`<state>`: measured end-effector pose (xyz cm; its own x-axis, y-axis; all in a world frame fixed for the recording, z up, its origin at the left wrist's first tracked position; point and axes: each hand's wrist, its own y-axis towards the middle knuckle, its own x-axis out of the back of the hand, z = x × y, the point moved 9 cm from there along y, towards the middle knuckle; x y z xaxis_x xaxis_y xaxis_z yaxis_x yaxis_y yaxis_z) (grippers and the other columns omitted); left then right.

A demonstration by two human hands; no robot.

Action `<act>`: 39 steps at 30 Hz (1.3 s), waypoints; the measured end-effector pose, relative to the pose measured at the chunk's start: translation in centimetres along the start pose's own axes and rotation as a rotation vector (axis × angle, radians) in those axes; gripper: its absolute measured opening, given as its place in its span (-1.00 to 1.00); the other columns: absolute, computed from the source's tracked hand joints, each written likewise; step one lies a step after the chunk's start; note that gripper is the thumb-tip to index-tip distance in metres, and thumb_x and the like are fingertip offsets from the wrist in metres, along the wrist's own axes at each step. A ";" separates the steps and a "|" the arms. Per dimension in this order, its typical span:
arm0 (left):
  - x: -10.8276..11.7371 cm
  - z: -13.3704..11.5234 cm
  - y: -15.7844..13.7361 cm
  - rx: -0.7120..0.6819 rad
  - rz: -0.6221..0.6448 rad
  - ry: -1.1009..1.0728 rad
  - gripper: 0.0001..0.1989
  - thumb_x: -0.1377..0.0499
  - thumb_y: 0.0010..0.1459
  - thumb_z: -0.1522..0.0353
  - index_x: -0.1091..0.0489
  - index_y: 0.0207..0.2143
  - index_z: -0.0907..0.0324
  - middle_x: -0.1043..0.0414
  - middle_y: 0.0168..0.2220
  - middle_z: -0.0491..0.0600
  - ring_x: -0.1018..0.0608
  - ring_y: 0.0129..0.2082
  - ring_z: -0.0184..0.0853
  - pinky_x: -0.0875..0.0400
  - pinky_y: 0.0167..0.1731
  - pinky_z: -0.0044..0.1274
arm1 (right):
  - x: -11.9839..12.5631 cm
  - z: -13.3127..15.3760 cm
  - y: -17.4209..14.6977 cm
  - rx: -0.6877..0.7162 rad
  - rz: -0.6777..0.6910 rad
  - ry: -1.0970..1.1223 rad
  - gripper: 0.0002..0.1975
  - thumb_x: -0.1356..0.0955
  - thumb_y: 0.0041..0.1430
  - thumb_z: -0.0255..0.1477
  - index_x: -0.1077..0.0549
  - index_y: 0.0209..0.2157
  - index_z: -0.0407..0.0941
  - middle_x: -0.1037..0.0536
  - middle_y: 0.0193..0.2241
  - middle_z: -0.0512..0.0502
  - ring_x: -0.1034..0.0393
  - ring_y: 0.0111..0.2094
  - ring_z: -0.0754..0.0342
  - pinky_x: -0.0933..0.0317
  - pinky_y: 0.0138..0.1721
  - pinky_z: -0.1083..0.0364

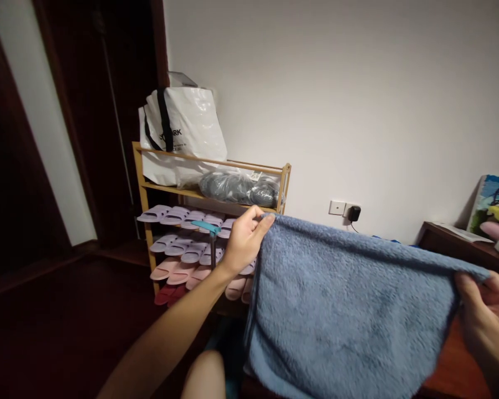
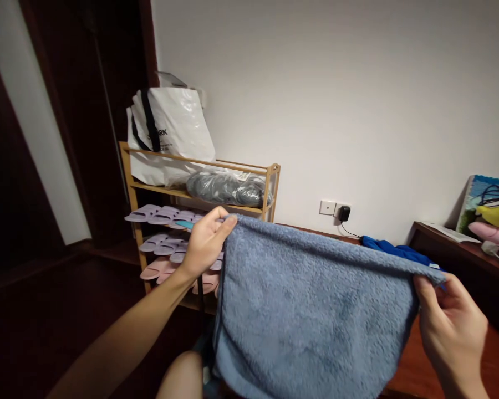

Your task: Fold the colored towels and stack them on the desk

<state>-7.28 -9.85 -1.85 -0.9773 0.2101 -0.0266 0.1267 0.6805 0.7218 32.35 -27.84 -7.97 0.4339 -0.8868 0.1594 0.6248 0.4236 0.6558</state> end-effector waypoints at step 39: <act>-11.3 33.2 -2.2 0.179 0.765 0.943 -0.42 0.06 0.22 0.01 -0.15 0.21 0.05 -0.01 0.28 0.05 -0.06 0.27 -0.10 0.09 0.16 -0.14 | -30.9 -20.8 -1.6 0.132 0.894 -0.628 -0.32 -0.05 0.15 0.07 -0.14 0.20 0.04 -0.06 0.26 -0.07 0.17 0.28 -0.05 0.15 0.20 -0.18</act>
<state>9.13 9.62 -26.08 -0.3722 0.0581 0.9263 0.6703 0.7071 0.2250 31.47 2.69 -29.28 0.2647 -0.2219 0.9384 0.1589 0.9699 0.1845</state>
